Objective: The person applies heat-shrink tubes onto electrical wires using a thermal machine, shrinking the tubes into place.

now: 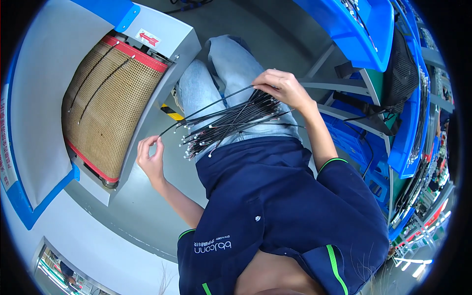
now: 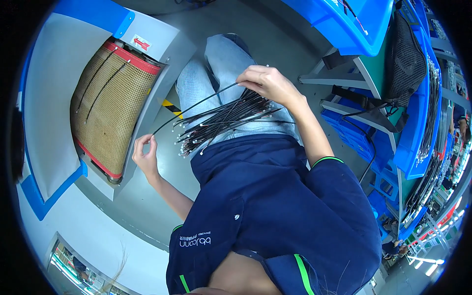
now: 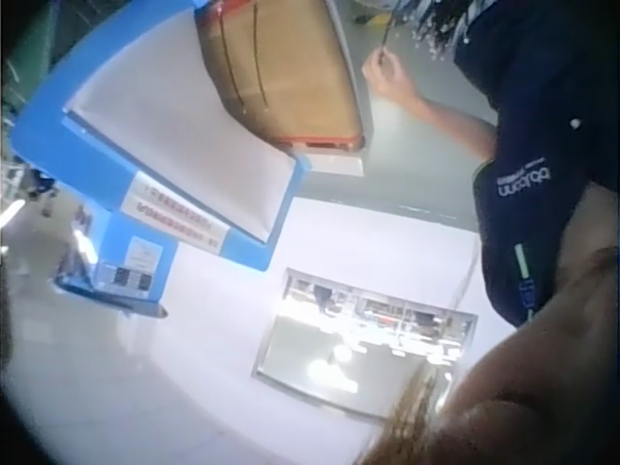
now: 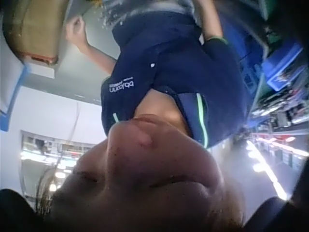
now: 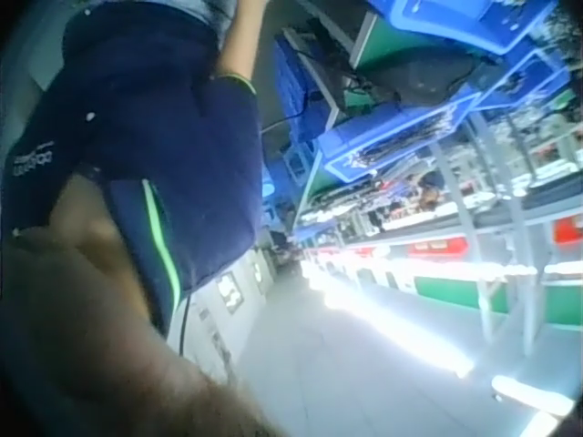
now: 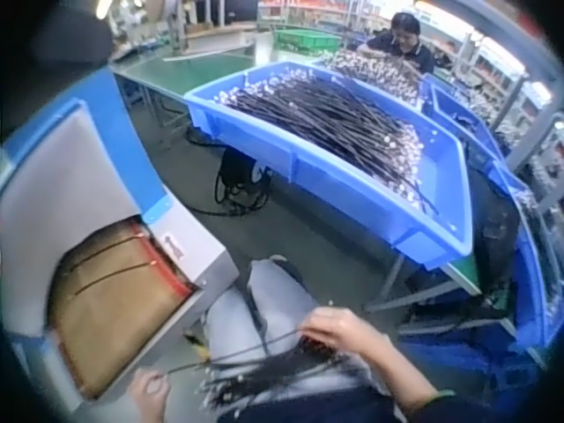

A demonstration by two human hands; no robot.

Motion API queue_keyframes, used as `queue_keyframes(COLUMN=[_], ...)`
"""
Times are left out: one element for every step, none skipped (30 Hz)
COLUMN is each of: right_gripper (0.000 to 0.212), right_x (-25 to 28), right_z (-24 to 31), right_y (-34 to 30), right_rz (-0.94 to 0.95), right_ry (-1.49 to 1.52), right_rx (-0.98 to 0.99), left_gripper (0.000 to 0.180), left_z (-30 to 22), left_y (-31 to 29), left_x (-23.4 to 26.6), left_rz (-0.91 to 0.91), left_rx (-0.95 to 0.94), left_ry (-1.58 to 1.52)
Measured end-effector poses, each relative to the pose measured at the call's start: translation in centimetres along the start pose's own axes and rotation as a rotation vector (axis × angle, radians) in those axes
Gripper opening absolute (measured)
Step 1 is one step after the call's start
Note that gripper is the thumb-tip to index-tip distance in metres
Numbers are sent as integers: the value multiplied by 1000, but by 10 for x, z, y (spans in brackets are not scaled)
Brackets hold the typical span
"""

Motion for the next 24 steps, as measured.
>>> queue_keyframes(right_gripper=[8,8,8,8,9,10,10,10,11,11,10,10,10,8,8,8,8,8,8,7,7,7,6,6], right_x=[0,-2,-2,-2,-2,-2,-2,-2,-2,-2,-3,-3,-3,-3,-3,-2,-3,-3,-4,-4,-5,-6,-7,-9], right_z=[0,-1,-1,0,0,0,0,0,1,0,-1,-1,-1,1,2,2,2,2,2,3,4,6,7,10], right_y=[1,0,0,-1,0,0,1,0,0,0,-1,-1,-1,0,1,2,2,3,3,4,6,8,11,14], right_rz=[-1,-3,-5,-4,13,31,32,42,53,53,58,62,63,65,68,67,66,64,64,65,66,68,64,60], right_ry=[0,-1,-2,-3,28,59,60,74,88,88,92,96,96,97,99,99,98,98,97,92,87,87,83,79], right_rx=[0,4,8,8,-30,-68,-67,-58,-48,-49,-28,-7,-6,-13,-21,-21,-13,-4,-4,-9,-13,-9,2,15], left_gripper=[12,12,12,12,13,13,13,13,13,13,13,13,13,14,14,14,14,14,14,14,14,14,14,14], left_z=[0,1,2,3,3,4,4,4,4,3,4,4,5,6,6,7,7,8,9,9,10,10,11,14], left_y=[0,-1,-2,-3,-3,-3,-3,-3,-3,-3,-3,-4,-4,-3,-2,-1,-1,-1,-1,-1,-1,0,0,0], left_x=[1,1,1,1,2,3,3,3,4,5,5,5,4,6,7,9,8,8,8,9,11,13,16,19], left_rz=[-1,-3,-4,-9,-12,-12,-13,-13,-13,-14,-16,-17,-15,-12,-11,-13,-14,-14,-13,-12,-14,-17,-23,-33], left_rx=[-4,-7,-6,-10,-14,-14,-16,-19,-19,-21,-23,-22,-27,-33,-32,-39,-45,-45,-44,-42,-41,-43,-43,-40], left_ry=[7,14,14,16,19,20,11,2,1,0,1,1,-3,-5,-4,-5,-6,-7,-5,-1,0,2,6,9])
Point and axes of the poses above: each hand's wrist, its own y-axis towards the middle knuckle, its own x-axis out of the back of the hand, z = x × y, the point moved 3 cm from there along y, towards the middle knuckle, and after that the axes turned 10 degrees about z, right-handed, at the moved point
